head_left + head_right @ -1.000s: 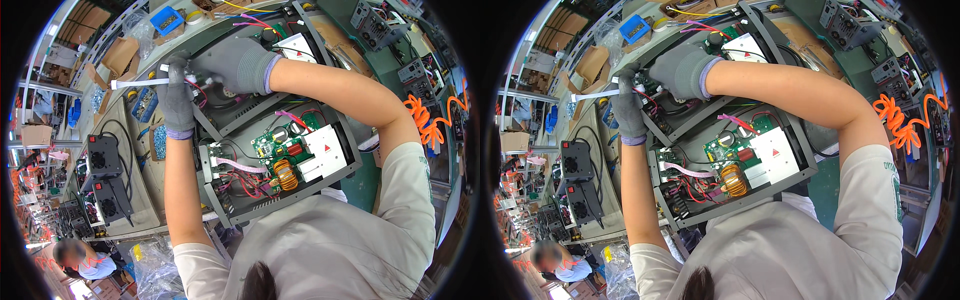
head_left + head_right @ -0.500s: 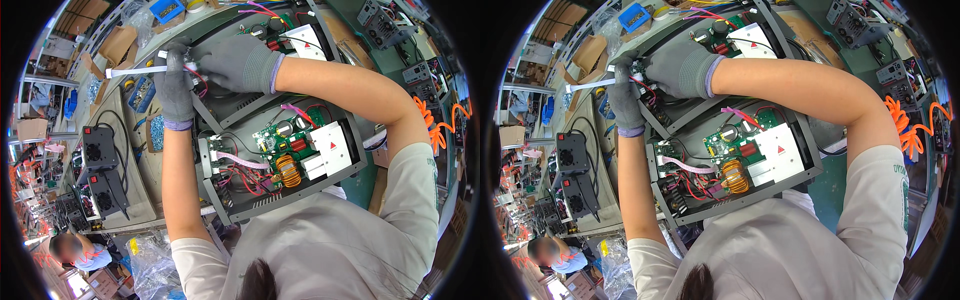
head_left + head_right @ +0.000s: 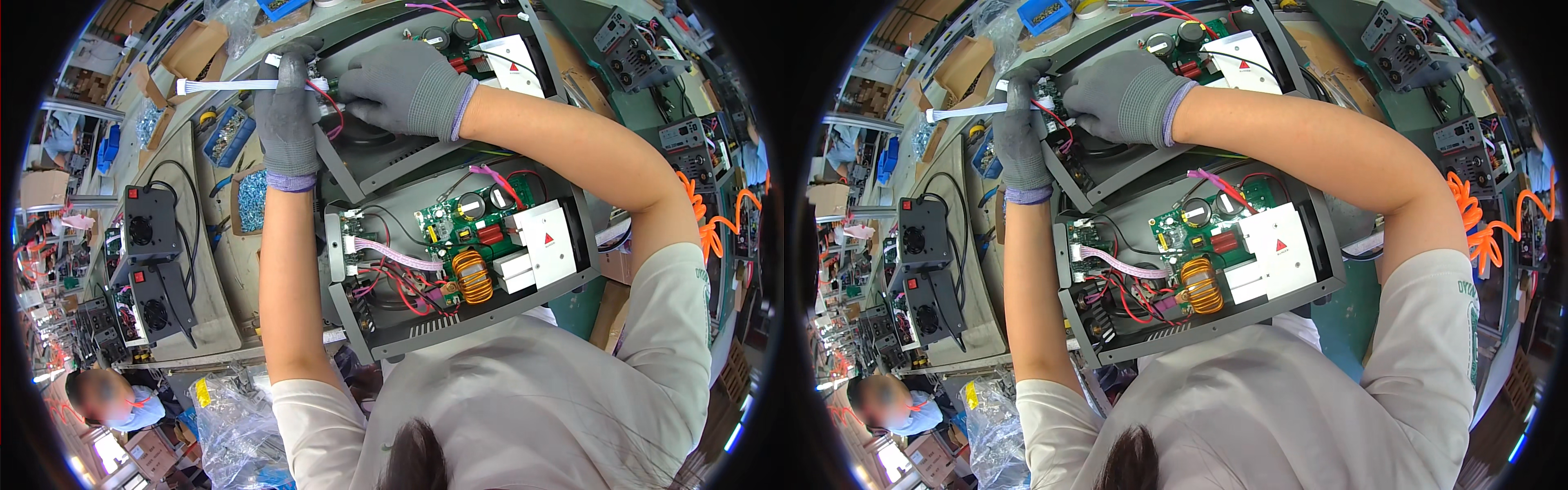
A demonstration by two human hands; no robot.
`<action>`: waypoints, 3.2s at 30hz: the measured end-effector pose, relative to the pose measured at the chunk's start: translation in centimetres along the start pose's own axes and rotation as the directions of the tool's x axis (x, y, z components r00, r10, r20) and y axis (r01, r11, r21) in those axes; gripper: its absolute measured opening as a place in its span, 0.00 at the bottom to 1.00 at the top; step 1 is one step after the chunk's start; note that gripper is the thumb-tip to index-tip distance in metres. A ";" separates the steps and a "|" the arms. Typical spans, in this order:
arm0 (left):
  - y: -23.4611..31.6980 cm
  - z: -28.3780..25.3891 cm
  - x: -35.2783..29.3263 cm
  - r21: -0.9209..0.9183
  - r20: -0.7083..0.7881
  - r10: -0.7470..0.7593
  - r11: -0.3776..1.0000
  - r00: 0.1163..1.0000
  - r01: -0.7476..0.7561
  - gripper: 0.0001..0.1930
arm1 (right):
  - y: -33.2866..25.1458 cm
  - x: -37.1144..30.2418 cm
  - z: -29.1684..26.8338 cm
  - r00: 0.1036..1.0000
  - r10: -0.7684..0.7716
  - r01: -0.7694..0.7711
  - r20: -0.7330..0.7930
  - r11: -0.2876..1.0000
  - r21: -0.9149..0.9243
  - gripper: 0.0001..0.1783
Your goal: Assembling and wiring industrial power inverter units at a factory workbench.
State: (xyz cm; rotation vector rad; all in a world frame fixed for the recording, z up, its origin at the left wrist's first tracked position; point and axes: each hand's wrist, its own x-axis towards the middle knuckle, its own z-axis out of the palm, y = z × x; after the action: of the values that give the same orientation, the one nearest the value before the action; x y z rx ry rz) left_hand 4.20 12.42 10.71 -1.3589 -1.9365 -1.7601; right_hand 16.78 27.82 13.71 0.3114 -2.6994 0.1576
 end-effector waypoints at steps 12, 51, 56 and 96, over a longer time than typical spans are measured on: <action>-0.3 0.3 0.1 0.073 -0.012 0.088 0.994 0.996 -0.087 0.13 | 0.0 0.7 -0.3 0.999 0.001 0.000 0.046 1.000 -0.027 0.12; 2.9 0.9 -0.4 -0.132 -0.052 -0.094 0.987 0.994 0.087 0.35 | 1.7 2.2 -3.1 0.939 0.202 -0.344 0.278 0.588 0.733 0.16; 2.8 0.8 -0.5 -0.218 -0.056 -0.120 0.970 0.991 0.105 0.35 | 0.1 2.3 -2.6 0.939 0.323 -0.340 0.116 0.919 0.197 0.13; 4.5 0.8 -0.1 -0.225 0.139 -0.222 0.942 0.965 0.249 0.38 | 2.1 4.4 -4.6 0.982 0.127 -0.149 0.143 0.977 0.151 0.13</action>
State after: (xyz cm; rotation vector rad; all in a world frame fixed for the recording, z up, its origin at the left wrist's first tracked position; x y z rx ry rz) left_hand 7.81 12.46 13.55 -1.3727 -2.0753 -2.1344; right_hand 14.17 29.68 19.60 0.1861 -2.8464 0.4111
